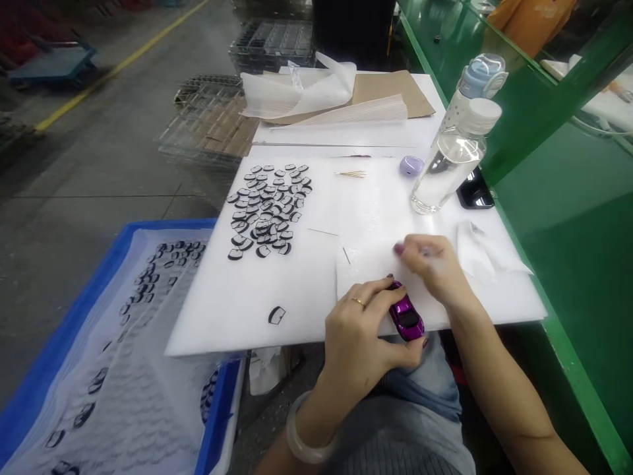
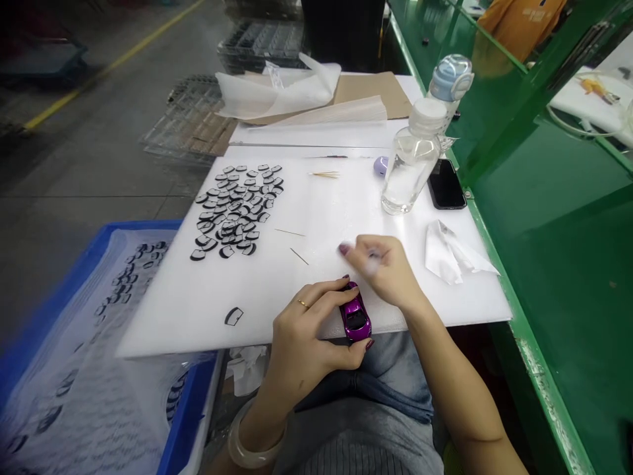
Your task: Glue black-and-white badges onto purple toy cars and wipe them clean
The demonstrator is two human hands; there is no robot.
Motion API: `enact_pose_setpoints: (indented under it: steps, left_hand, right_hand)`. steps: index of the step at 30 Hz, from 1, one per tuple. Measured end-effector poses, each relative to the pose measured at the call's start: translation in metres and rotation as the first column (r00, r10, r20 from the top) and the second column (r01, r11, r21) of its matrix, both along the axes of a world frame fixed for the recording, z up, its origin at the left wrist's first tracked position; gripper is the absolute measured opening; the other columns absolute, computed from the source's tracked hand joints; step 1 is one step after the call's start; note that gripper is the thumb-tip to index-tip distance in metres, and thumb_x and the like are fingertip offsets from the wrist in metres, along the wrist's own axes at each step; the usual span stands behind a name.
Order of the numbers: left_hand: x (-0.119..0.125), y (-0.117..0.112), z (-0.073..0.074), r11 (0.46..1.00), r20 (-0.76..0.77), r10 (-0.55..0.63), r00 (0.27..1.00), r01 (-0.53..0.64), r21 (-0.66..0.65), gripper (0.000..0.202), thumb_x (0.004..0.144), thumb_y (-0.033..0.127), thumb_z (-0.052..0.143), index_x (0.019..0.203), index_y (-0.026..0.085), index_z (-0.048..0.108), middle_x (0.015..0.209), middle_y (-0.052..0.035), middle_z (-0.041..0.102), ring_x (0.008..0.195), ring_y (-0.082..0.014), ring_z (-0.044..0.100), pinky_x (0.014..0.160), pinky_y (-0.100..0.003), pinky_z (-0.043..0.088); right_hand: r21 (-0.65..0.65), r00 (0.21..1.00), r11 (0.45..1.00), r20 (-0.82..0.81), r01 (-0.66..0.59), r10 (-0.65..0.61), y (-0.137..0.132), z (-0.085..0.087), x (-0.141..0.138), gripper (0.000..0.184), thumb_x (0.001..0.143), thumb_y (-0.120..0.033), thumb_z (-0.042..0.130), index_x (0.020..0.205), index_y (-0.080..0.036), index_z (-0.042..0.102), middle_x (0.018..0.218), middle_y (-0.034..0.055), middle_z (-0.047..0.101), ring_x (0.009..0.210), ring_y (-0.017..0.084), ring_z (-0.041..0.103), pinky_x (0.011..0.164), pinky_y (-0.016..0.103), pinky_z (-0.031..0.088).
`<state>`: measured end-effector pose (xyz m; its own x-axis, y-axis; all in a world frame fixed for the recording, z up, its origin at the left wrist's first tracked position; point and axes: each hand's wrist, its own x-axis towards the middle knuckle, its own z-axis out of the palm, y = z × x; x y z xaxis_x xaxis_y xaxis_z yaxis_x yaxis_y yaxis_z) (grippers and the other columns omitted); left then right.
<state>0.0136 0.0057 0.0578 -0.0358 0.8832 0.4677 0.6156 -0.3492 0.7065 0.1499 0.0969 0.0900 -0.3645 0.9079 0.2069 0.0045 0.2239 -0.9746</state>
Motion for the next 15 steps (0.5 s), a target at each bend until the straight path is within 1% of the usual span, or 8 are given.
enact_pose_setpoints:
  steps: [1, 2, 3, 5, 6, 9, 12, 15]
  left_hand:
    - [0.0, 0.0, 0.0, 1.0, 0.001, -0.002, 1.0, 0.002, -0.003, 0.043, 0.061, 0.024, 0.075, 0.103, 0.018, 0.069, 0.108, -0.0089, 0.073, 0.093, -0.0275, 0.071, 0.079, -0.044, 0.063]
    - [-0.001, 0.0, 0.0, 1.0, 0.005, -0.006, 1.0, 0.006, -0.004, 0.042, 0.061, 0.024, 0.075, 0.102, 0.018, 0.07, 0.107, -0.0092, 0.074, 0.093, -0.0275, 0.071, 0.079, -0.044, 0.063]
    - [-0.001, 0.0, 0.001, 1.0, 0.011, -0.011, 1.0, 0.011, -0.007, 0.041, 0.061, 0.024, 0.075, 0.101, 0.017, 0.07, 0.107, -0.0095, 0.074, 0.093, -0.0277, 0.071, 0.079, -0.044, 0.063]
    - [-0.002, 0.0, 0.002, 1.0, 0.025, -0.019, 1.0, 0.019, -0.007, 0.039, 0.061, 0.025, 0.076, 0.099, 0.017, 0.071, 0.107, -0.0099, 0.074, 0.094, -0.028, 0.071, 0.078, -0.044, 0.063]
    - [-0.002, 0.0, 0.002, 1.0, 0.029, -0.021, 0.999, 0.021, -0.008, 0.038, 0.061, 0.026, 0.077, 0.098, 0.017, 0.071, 0.108, -0.0101, 0.074, 0.094, -0.0282, 0.071, 0.078, -0.044, 0.063]
    - [-0.002, 0.001, 0.003, 1.0, 0.029, -0.025, 0.999, 0.025, -0.007, 0.04, 0.062, 0.027, 0.077, 0.1, 0.015, 0.072, 0.109, -0.0109, 0.074, 0.095, -0.0281, 0.071, 0.081, -0.043, 0.063]
    - [-0.002, 0.001, 0.004, 1.0, 0.013, -0.022, 1.0, 0.022, -0.002, 0.041, 0.064, 0.027, 0.074, 0.102, 0.014, 0.073, 0.108, -0.011, 0.075, 0.096, -0.0278, 0.072, 0.083, -0.043, 0.063]
    - [-0.001, 0.001, 0.004, 1.0, 0.006, -0.017, 1.0, 0.017, -0.001, 0.041, 0.063, 0.027, 0.075, 0.102, 0.014, 0.073, 0.107, -0.0109, 0.075, 0.096, -0.0278, 0.072, 0.083, -0.043, 0.063]
  right_hand:
    - [-0.046, 0.997, 0.996, -0.023, -0.072, 0.071, -0.001, 0.003, 0.001, 0.06, 0.085, -0.047, 0.071, 0.049, -0.018, 0.034, 0.049, -0.0052, 0.027, 0.048, 0.007, 0.026, 0.048, 0.027, 0.019]
    - [-0.077, 0.981, 0.983, -0.11, -0.166, 0.158, -0.004, 0.006, 0.003, 0.062, 0.085, -0.051, 0.07, 0.05, -0.017, 0.033, 0.048, -0.0056, 0.027, 0.047, 0.007, 0.025, 0.048, 0.027, 0.02]
    - [-0.087, 0.944, 0.963, -0.238, -0.255, 0.228, -0.008, 0.011, 0.005, 0.062, 0.086, -0.056, 0.067, 0.051, -0.017, 0.032, 0.048, -0.006, 0.026, 0.046, 0.007, 0.025, 0.048, 0.026, 0.022]
    - [-0.095, 0.823, 0.91, -0.471, -0.404, 0.316, -0.018, 0.019, 0.01, 0.064, 0.085, -0.069, 0.058, 0.056, -0.018, 0.034, 0.049, -0.0058, 0.028, 0.046, 0.008, 0.028, 0.05, 0.027, 0.027]
    - [-0.113, 0.769, 0.879, -0.543, -0.464, 0.336, -0.023, 0.022, 0.012, 0.065, 0.084, -0.075, 0.053, 0.058, -0.019, 0.034, 0.05, -0.0055, 0.029, 0.047, 0.009, 0.029, 0.051, 0.027, 0.029]
    - [-0.199, 0.674, 0.82, -0.686, -0.537, 0.275, -0.034, 0.021, 0.013, 0.066, 0.085, -0.077, 0.044, 0.056, -0.019, 0.031, 0.049, -0.0049, 0.025, 0.048, 0.009, 0.026, 0.051, 0.028, 0.027]
    - [-0.201, 0.565, 0.795, -0.799, -0.572, 0.204, -0.035, 0.011, 0.008, 0.063, 0.081, -0.071, 0.05, 0.054, -0.019, 0.025, 0.044, -0.0065, 0.015, 0.044, 0.008, 0.017, 0.047, 0.028, 0.021]
    - [-0.2, 0.528, 0.78, -0.828, -0.594, 0.19, -0.032, 0.004, 0.004, 0.062, 0.077, -0.069, 0.052, 0.053, -0.02, 0.023, 0.042, -0.007, 0.013, 0.042, 0.007, 0.015, 0.046, 0.028, 0.018]
